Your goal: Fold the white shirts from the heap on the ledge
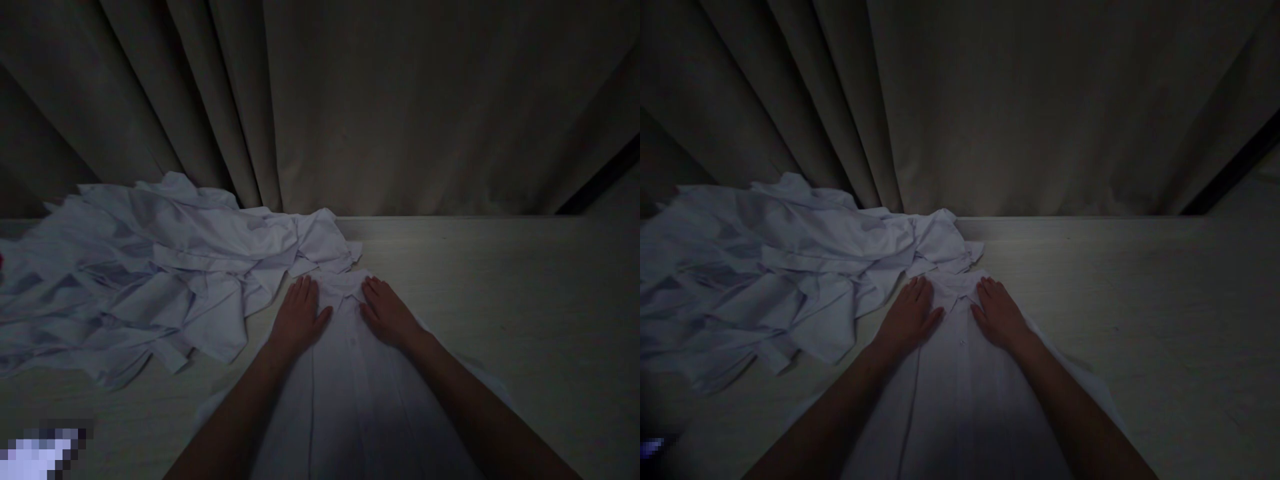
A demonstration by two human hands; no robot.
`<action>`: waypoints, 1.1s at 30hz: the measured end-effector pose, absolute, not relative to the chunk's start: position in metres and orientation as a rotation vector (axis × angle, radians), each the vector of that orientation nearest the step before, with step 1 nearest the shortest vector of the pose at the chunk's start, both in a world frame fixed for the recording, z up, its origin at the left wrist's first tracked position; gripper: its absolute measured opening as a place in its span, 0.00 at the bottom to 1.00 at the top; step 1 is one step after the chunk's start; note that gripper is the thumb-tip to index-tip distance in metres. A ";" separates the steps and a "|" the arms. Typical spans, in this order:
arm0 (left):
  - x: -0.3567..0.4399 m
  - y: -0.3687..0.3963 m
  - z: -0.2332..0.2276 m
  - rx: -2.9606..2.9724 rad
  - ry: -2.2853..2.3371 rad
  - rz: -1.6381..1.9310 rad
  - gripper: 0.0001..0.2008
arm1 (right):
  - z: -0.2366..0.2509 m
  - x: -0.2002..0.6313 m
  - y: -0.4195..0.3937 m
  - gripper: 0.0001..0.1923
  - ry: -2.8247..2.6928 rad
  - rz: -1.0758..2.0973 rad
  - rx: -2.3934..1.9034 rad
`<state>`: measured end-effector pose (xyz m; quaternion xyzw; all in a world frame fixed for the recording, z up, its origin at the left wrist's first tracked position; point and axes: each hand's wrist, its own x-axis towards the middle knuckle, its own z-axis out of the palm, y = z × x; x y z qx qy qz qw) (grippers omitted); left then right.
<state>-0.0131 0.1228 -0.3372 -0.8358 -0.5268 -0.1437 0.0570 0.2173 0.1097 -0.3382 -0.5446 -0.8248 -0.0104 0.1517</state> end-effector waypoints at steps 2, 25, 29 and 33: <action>-0.006 0.131 -0.331 -2.540 -1.552 -0.463 0.29 | -0.331 0.214 0.120 0.27 -2.359 -0.049 -1.530; -0.006 0.196 -0.335 -2.185 -2.354 -0.846 0.21 | -0.346 0.211 0.190 0.06 -1.901 -0.100 -1.866; -0.007 0.194 -0.341 -2.174 -2.246 -0.853 0.20 | -0.348 0.218 0.191 0.06 -1.867 -0.071 -1.825; -0.008 0.193 -0.343 -2.229 -2.133 -0.797 0.18 | -0.349 0.220 0.191 0.07 -1.801 -0.084 -1.830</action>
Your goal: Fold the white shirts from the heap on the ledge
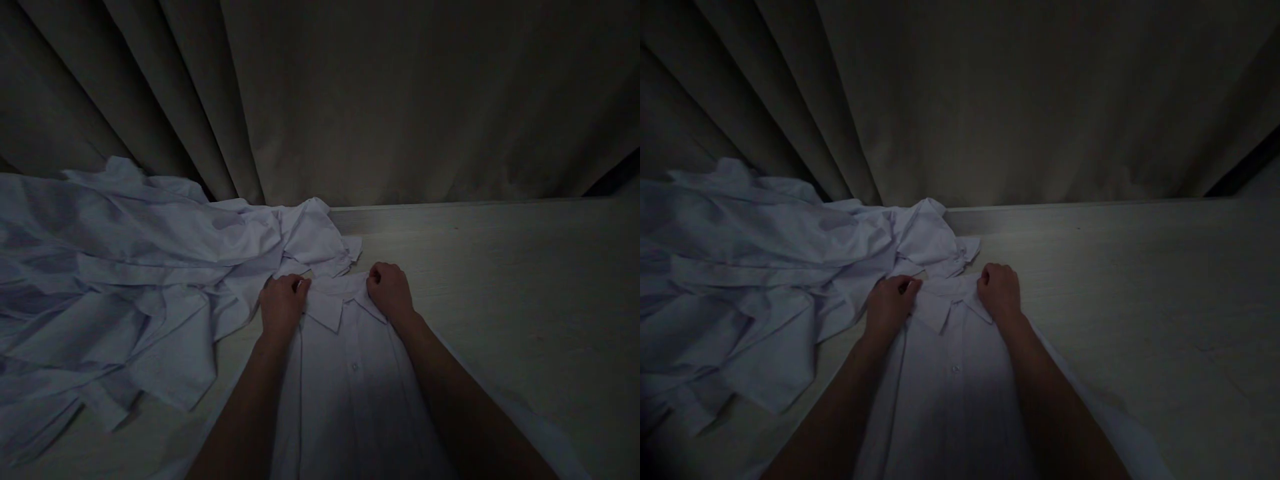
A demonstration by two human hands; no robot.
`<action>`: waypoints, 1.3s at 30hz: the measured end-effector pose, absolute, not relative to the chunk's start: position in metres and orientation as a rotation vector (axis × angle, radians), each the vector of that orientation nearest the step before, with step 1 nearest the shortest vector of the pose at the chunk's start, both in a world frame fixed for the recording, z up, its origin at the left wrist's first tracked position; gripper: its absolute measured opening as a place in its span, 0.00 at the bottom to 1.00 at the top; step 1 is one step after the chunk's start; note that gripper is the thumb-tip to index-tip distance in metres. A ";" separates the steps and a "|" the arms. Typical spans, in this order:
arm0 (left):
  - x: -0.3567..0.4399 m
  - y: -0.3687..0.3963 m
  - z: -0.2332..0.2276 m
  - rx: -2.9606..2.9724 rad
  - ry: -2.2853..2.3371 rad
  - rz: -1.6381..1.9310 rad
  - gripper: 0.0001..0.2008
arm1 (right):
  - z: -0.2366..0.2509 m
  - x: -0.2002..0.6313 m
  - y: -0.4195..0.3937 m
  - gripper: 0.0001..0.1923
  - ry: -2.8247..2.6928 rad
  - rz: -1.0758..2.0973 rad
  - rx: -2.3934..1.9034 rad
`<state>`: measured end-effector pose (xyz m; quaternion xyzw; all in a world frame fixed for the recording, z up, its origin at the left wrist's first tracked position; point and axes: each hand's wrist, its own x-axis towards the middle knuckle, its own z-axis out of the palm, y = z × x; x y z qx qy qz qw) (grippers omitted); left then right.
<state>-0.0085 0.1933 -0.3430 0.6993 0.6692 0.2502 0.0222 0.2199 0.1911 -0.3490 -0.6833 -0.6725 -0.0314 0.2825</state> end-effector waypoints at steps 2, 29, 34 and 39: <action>-0.008 0.192 -0.342 2.191 2.105 0.769 0.17 | -0.349 0.220 0.190 0.08 -1.769 -0.093 -1.854; -0.011 0.192 -0.327 1.875 1.860 0.882 0.15 | -0.346 0.214 0.192 0.10 -1.480 0.375 -1.664; -0.013 0.194 -0.329 1.883 1.847 0.875 0.15 | -0.346 0.216 0.192 0.09 -1.442 0.379 -1.624; -0.013 0.197 -0.330 1.874 1.851 0.882 0.12 | -0.349 0.217 0.192 0.09 -1.389 0.385 -1.591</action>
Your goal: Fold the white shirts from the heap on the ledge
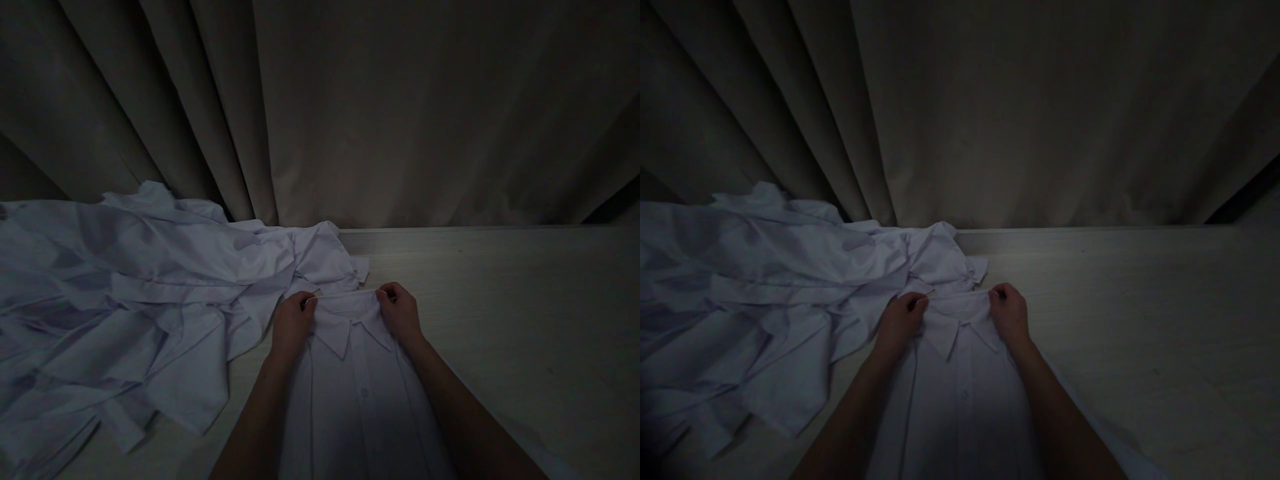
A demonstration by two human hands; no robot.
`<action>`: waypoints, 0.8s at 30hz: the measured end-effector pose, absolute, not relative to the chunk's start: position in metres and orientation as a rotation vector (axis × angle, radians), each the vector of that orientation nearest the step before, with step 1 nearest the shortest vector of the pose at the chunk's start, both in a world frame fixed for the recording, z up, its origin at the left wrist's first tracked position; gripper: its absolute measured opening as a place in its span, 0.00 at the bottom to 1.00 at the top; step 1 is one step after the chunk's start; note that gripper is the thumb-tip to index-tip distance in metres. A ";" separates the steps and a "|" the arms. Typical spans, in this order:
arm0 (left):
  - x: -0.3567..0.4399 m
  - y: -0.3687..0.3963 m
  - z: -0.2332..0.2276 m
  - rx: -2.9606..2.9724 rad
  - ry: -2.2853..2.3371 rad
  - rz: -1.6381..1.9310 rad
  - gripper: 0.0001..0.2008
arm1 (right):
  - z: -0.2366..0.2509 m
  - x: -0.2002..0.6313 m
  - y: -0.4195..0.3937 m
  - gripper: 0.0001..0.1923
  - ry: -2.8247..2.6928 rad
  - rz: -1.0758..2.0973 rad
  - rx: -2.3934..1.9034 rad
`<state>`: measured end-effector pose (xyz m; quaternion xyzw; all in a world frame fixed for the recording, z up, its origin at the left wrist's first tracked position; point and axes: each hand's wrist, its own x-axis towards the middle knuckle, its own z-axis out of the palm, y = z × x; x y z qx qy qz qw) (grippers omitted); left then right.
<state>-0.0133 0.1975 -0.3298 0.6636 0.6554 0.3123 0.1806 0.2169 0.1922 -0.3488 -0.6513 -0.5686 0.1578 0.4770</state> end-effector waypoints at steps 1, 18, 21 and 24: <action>-0.013 0.197 -0.330 1.877 1.857 0.891 0.12 | -0.350 0.216 0.192 0.09 -1.376 0.378 -1.590; -0.010 0.194 -0.328 1.949 1.936 0.871 0.13 | -0.350 0.211 0.188 0.07 -1.351 0.357 -1.593; -0.009 0.194 -0.326 1.989 1.977 0.908 0.13 | -0.350 0.209 0.188 0.08 -1.329 0.363 -1.608; -0.013 0.193 -0.322 1.956 1.979 0.887 0.16 | -0.349 0.212 0.190 0.11 -1.326 0.419 -1.586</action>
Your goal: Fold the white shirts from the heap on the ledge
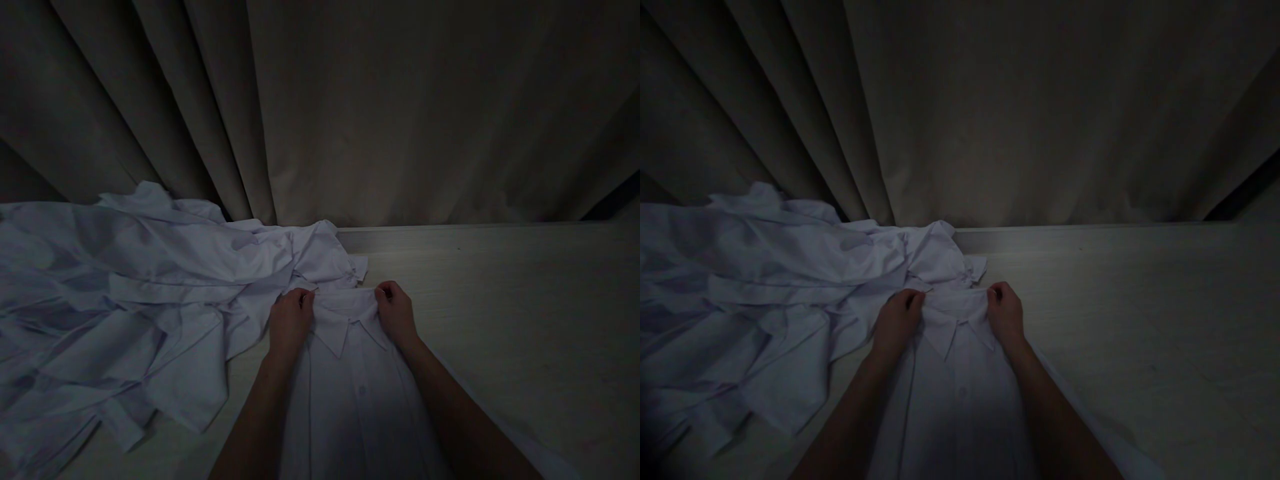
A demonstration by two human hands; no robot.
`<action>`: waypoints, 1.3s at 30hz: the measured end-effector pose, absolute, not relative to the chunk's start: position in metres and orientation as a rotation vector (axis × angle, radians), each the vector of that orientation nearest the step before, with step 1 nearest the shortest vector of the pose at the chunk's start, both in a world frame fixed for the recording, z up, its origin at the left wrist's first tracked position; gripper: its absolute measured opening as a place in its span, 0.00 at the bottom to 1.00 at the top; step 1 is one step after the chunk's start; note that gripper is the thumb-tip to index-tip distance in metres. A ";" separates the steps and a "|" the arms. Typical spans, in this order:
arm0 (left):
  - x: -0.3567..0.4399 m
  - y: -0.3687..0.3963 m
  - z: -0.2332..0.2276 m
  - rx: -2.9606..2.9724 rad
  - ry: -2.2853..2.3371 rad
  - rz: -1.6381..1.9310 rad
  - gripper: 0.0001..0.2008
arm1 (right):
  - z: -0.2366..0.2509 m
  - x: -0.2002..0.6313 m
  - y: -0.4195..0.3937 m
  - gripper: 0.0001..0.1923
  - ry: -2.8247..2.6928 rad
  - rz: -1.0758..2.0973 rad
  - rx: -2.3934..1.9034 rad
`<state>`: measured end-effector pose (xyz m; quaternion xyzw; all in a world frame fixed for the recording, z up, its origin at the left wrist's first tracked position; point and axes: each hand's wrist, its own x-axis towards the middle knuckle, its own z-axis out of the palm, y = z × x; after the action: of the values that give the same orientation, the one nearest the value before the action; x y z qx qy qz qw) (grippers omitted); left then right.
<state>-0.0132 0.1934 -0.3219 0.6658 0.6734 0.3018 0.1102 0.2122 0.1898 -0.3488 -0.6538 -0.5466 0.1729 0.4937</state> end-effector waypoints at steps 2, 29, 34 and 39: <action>-0.020 0.194 -0.319 1.871 1.972 0.831 0.21 | -0.346 0.218 0.192 0.15 -1.323 0.482 -1.576; -0.009 0.188 -0.301 2.344 1.731 0.525 0.11 | -0.322 0.228 0.189 0.07 -1.877 0.186 -1.697; -0.005 0.184 -0.308 2.473 1.564 0.269 0.14 | -0.320 0.224 0.186 0.10 -2.149 0.344 -1.602; 0.009 0.175 -0.313 2.429 1.691 0.163 0.28 | -0.333 0.217 0.182 0.19 -2.202 0.271 -1.650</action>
<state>0.0095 0.1752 -0.3128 0.8162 0.5683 0.0547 0.0887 0.2169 0.1821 -0.3331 -0.5863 -0.7822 0.0963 0.1873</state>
